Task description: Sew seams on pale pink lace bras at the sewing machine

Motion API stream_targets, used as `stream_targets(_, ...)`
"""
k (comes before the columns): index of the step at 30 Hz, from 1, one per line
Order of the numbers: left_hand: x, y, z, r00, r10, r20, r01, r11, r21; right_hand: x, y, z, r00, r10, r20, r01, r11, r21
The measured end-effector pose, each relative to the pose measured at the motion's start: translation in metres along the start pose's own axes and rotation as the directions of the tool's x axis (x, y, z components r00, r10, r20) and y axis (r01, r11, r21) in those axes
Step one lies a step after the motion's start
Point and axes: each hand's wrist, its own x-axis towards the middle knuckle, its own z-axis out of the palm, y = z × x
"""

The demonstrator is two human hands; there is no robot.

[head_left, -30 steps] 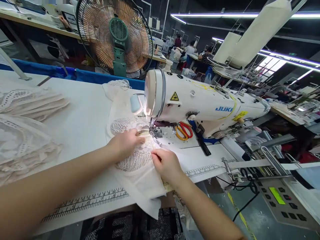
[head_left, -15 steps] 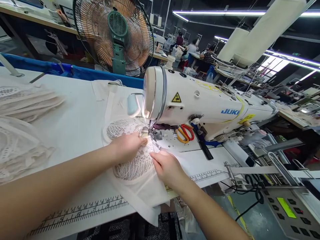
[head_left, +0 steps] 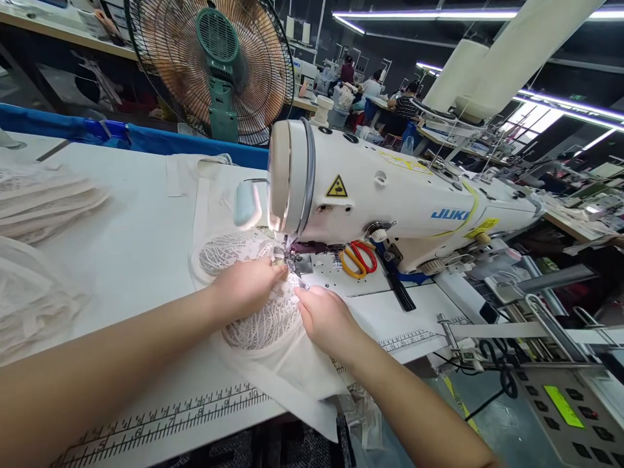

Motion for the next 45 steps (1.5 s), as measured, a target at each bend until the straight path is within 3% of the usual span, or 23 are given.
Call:
stream_targets(3, 0.000, -0.002, 0.003, 1.000, -0.012, -0.029, 0.013, 1.000, 0.024, 0.002, -0.001, 0.000, 1.000, 0.001, 0.002, -0.001, 0.999, -0.038)
stream_targets(8, 0.000, 0.000, 0.000, 1.000, -0.010, 0.013, 0.008, 0.996, 0.094, 0.004, -0.004, 0.000, 1.000, 0.012, 0.028, -0.009, 0.995, -0.096)
stream_targets(17, 0.008, -0.003, -0.002, 1.000, -0.014, 0.027, 0.012, 0.996, 0.086, 0.010, -0.020, -0.010, 0.990, 0.087, 0.107, -0.066, 0.981, -0.181)
stream_targets(28, 0.019, -0.015, -0.006, 0.999, -0.049, -0.017, 0.049, 0.997, 0.061, 0.013, -0.027, -0.008, 0.981, 0.166, 0.096, -0.140, 0.962, -0.233)
stream_targets(33, -0.001, -0.018, -0.004, 0.991, -0.047, -0.124, 0.054, 0.997, 0.050, -0.013, -0.014, -0.006, 0.997, 0.024, 0.079, -0.007, 0.976, -0.216)
stream_targets(37, -0.031, -0.024, 0.006, 0.970, 0.132, -0.202, -0.105, 0.984, 0.142, -0.031, -0.002, 0.003, 0.995, -0.093, 0.041, 0.098, 0.985, -0.140)
stream_targets(39, -0.044, -0.028, 0.014, 0.969, 0.165, -0.186, -0.139, 0.980, 0.145, -0.033, 0.002, 0.006, 0.994, -0.108, 0.030, 0.111, 0.987, -0.117)
stream_targets(45, -0.051, -0.040, 0.030, 0.999, 0.042, -0.031, -0.040, 0.996, 0.084, -0.027, 0.006, 0.005, 0.993, -0.087, 0.083, 0.098, 0.986, -0.138)
